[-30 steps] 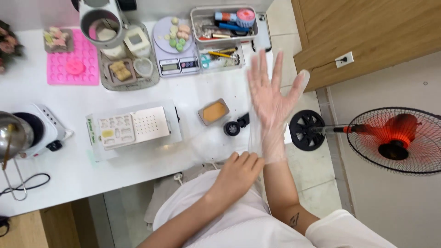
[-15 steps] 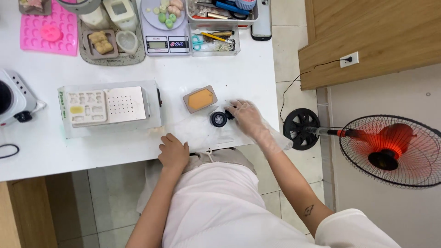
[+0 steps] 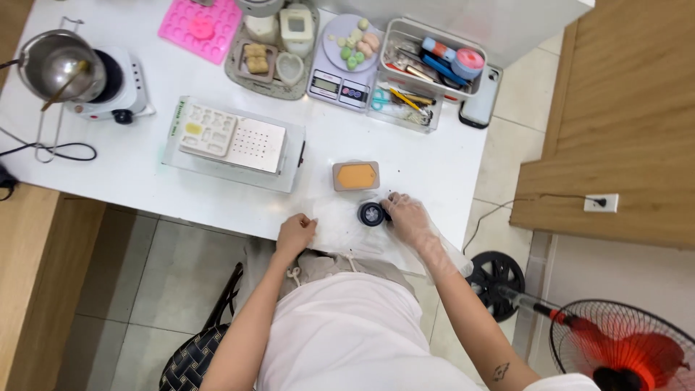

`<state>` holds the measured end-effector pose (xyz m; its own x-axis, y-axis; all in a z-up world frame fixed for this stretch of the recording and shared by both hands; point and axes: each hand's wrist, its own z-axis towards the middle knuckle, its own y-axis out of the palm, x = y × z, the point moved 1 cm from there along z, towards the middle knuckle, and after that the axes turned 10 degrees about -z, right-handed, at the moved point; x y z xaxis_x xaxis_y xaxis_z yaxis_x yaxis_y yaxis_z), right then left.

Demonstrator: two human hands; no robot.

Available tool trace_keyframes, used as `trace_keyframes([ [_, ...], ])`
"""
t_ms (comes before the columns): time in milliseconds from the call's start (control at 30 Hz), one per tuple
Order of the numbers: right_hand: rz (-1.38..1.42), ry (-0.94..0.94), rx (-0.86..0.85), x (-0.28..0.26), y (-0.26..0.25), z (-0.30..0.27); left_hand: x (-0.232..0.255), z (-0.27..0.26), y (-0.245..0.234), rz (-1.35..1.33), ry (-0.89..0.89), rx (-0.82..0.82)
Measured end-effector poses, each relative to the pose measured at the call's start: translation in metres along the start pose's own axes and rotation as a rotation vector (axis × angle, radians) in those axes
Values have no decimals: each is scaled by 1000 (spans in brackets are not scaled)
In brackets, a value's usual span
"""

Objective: Preparing wax molds by putting on protective gloves and using a heat gun.

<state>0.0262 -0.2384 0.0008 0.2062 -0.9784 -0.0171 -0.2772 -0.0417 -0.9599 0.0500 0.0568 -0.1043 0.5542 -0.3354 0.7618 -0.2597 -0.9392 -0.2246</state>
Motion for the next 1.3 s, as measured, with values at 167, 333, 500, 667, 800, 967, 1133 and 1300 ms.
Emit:
trace_keyframes([
  [167, 11, 56, -31, -3, -1, 2, 57, -38, 4, 561, 101, 69],
  [333, 123, 126, -30, 3, -26, -4, 32, -35, 1, 498, 225, 52],
  [500, 240, 216, -78, 5, -46, -7, 77, -106, -41, -4, 296, -50],
  [667, 225, 240, -108, -4, -51, -5, 163, -201, -124, -835, 275, -261],
  [800, 201, 202, -47, -14, -39, 0, 204, -224, -176, -1354, 635, -341],
  [967, 137, 199, -28, -23, -30, 9, 240, -209, -220, -1469, 1068, -492],
  [1133, 103, 268, -92, -35, -47, 12, 264, -175, -239, -1582, 999, -425],
  [1300, 211, 523, -148, -42, -96, 14, 299, -144, -259, -1502, 1156, -580],
])
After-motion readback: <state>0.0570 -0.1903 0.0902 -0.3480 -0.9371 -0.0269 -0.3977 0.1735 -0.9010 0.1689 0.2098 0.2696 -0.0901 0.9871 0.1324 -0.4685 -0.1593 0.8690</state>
